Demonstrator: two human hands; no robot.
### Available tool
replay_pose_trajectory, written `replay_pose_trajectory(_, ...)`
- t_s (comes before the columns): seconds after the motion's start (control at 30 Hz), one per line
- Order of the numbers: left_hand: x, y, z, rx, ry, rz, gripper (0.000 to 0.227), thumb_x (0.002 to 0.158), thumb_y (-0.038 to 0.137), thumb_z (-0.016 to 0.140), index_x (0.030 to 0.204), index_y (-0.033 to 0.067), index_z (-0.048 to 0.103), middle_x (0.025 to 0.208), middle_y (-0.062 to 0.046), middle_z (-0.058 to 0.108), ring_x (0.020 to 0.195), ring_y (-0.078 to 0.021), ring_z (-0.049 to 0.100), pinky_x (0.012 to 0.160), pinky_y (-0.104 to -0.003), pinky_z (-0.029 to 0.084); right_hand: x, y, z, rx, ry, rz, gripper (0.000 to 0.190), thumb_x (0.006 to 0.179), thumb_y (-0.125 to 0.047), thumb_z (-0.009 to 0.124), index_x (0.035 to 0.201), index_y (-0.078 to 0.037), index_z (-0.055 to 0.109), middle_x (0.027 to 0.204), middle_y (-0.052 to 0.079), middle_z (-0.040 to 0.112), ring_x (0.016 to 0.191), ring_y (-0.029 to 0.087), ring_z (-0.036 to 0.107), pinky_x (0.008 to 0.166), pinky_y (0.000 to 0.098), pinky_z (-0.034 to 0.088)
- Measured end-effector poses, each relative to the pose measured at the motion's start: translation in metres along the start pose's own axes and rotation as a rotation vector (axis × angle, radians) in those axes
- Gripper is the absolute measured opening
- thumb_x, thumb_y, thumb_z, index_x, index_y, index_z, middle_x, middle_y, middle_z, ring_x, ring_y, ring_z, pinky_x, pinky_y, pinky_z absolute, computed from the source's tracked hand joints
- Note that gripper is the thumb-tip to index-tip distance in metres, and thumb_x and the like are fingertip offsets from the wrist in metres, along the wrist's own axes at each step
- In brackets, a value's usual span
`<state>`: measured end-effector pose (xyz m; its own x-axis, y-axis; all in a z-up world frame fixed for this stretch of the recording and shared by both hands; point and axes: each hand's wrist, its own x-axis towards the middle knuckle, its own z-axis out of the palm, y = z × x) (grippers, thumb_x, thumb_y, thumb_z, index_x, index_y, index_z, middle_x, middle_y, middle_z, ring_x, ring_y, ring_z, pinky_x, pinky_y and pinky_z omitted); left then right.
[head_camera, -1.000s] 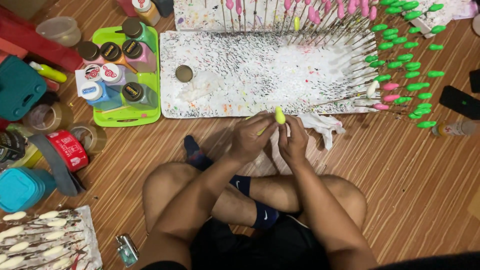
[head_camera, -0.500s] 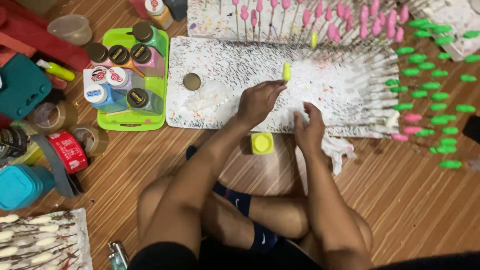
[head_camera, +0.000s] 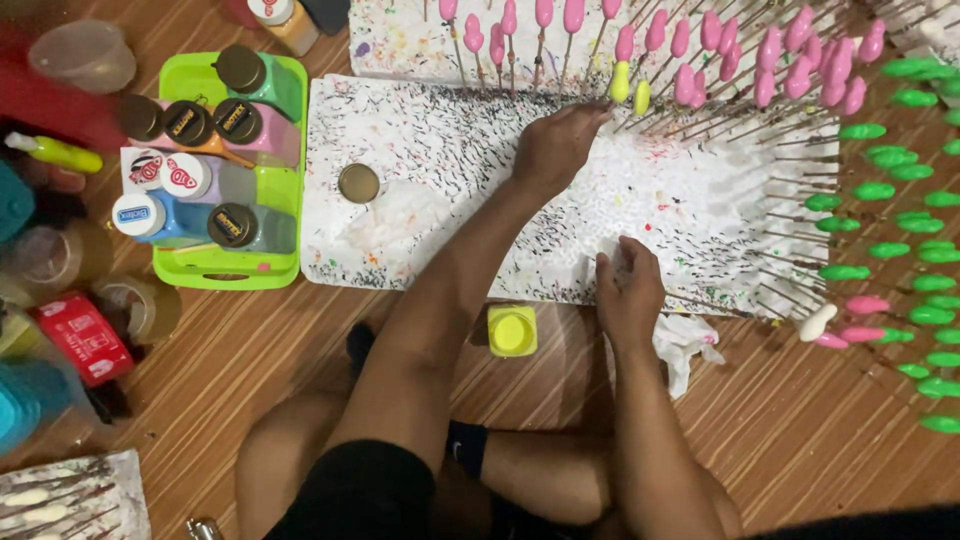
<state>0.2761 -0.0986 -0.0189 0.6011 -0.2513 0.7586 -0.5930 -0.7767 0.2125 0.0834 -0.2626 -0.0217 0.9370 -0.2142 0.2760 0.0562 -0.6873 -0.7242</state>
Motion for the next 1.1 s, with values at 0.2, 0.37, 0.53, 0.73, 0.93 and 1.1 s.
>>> replay_pose_trajectory(0.2,0.006,0.007,0.006,-0.322,0.048,-0.166,0.018,0.103,0.025,0.061,0.109,0.0141,0.074,0.096,0.002,0.077,0.093,-0.0132,0.076,0.079,-0.024,0.065,-0.002,0.002,0.004,0.008,0.024,0.029,0.037,0.092,-0.019,0.080,0.126,-0.008,0.069,0.109,0.014,0.066,0.103,0.039,0.070,0.090,0.0463,0.056)
replay_pose_trajectory(0.37,0.004,0.007,0.014,-0.259,0.026,-0.171,0.018,0.103,0.027,0.060,0.107,0.0162,0.074,0.094,0.004,0.076,0.090,-0.0121,0.077,0.075,-0.023,0.064,-0.002,0.001,0.004,-0.007,0.033,0.017,0.038,0.090,-0.018,0.082,0.124,-0.008,0.070,0.108,0.016,0.067,0.101,0.040,0.069,0.089,0.0469,0.056)
replay_pose_trajectory(0.53,-0.004,0.001,0.029,-0.192,-0.034,-0.162,0.018,0.102,0.028,0.061,0.108,0.0159,0.074,0.091,0.002,0.077,0.086,-0.0136,0.077,0.072,-0.025,0.064,-0.002,0.005,0.005,-0.003,0.028,0.046,0.040,0.088,-0.020,0.083,0.124,-0.010,0.070,0.107,0.014,0.067,0.100,0.038,0.070,0.089,0.0461,0.056)
replay_pose_trajectory(0.73,-0.002,0.004,0.030,-0.377,-0.057,-0.304,0.018,0.102,0.030,0.061,0.109,0.0207,0.075,0.094,-0.001,0.078,0.087,-0.0232,0.077,0.076,-0.038,0.066,-0.004,0.002,0.004,0.003,0.020,0.036,0.038,0.089,-0.020,0.082,0.124,-0.009,0.070,0.107,0.015,0.067,0.100,0.039,0.070,0.088,0.0461,0.056)
replay_pose_trajectory(0.93,-0.006,0.001,0.035,-0.448,-0.080,-0.352,0.021,0.103,0.032,0.060,0.111,0.0194,0.075,0.096,-0.004,0.078,0.088,-0.0269,0.077,0.075,-0.040,0.065,-0.003,0.005,0.004,0.004,0.036,0.027,0.038,0.089,-0.019,0.081,0.124,-0.010,0.070,0.107,0.014,0.068,0.100,0.037,0.071,0.088,0.0459,0.057)
replay_pose_trajectory(1.1,-0.005,0.002,0.037,-0.321,-0.206,-0.378,0.025,0.105,0.035,0.056,0.115,0.0199,0.074,0.101,-0.005,0.077,0.092,-0.0273,0.077,0.078,-0.042,0.065,-0.005,-0.015,-0.004,0.090,0.020,0.055,0.035,0.091,-0.013,0.078,0.124,-0.005,0.068,0.113,0.016,0.069,0.108,0.038,0.070,0.093,0.0439,0.059)
